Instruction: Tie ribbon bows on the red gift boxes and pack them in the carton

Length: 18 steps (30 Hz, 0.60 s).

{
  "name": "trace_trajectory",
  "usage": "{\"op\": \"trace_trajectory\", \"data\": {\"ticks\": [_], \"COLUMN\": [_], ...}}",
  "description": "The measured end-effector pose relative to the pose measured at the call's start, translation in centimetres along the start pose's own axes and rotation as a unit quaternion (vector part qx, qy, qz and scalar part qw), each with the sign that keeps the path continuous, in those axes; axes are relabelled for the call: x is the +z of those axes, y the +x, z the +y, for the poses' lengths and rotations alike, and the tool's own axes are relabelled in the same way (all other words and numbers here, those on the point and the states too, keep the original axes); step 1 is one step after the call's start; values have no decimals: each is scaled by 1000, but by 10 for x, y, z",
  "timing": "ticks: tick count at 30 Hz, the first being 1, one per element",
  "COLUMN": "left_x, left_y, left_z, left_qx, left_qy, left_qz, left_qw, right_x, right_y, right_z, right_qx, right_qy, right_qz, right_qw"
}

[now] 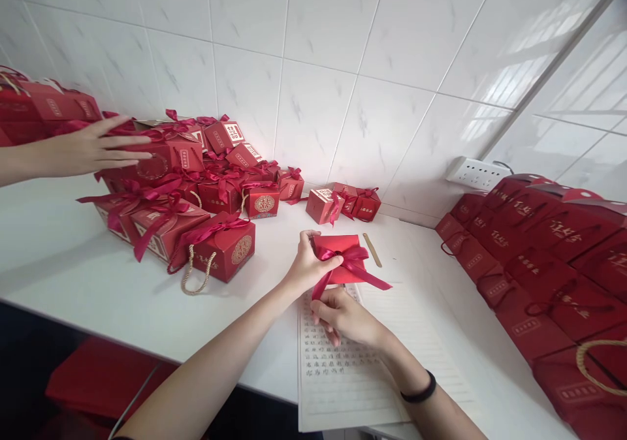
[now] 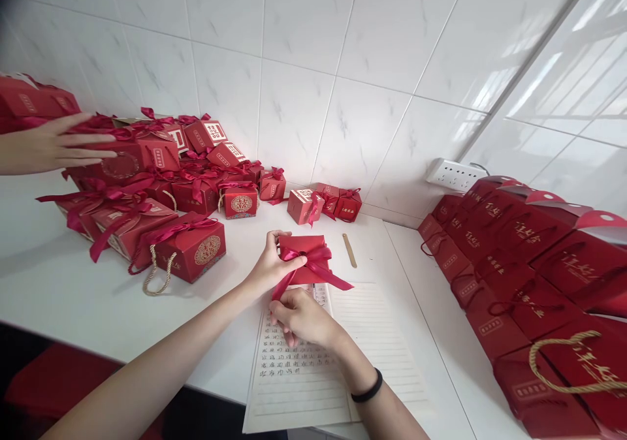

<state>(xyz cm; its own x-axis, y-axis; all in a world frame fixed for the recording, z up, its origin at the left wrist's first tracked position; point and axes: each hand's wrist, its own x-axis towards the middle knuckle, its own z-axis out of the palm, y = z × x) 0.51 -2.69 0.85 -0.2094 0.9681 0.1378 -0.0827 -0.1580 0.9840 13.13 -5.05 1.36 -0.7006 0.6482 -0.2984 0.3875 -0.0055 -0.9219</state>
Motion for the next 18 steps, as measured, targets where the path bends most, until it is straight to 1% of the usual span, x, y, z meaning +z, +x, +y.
{"op": "trace_trajectory", "data": {"ticks": [8,14,16,18], "left_x": [0,0,0,0], "left_y": [2,-2,-3,-2], "left_z": [-3,3,5,4], "left_qx": [9,3,-3,-2], "left_qy": [-9,25,34,20], "left_qz": [8,0,-5,-18], "left_qw": [1000,1000,999,1000], "right_x": [-5,-3,-7,-15], "right_y": [-3,-4,-7,-12], "right_z": [0,-2,-3,-4], "right_qx": [0,24,27,28], "right_qy": [-32,-55,-63,-76], "right_qz": [-36,-68,-78,-101], "right_qw": [999,996,995,992]}}
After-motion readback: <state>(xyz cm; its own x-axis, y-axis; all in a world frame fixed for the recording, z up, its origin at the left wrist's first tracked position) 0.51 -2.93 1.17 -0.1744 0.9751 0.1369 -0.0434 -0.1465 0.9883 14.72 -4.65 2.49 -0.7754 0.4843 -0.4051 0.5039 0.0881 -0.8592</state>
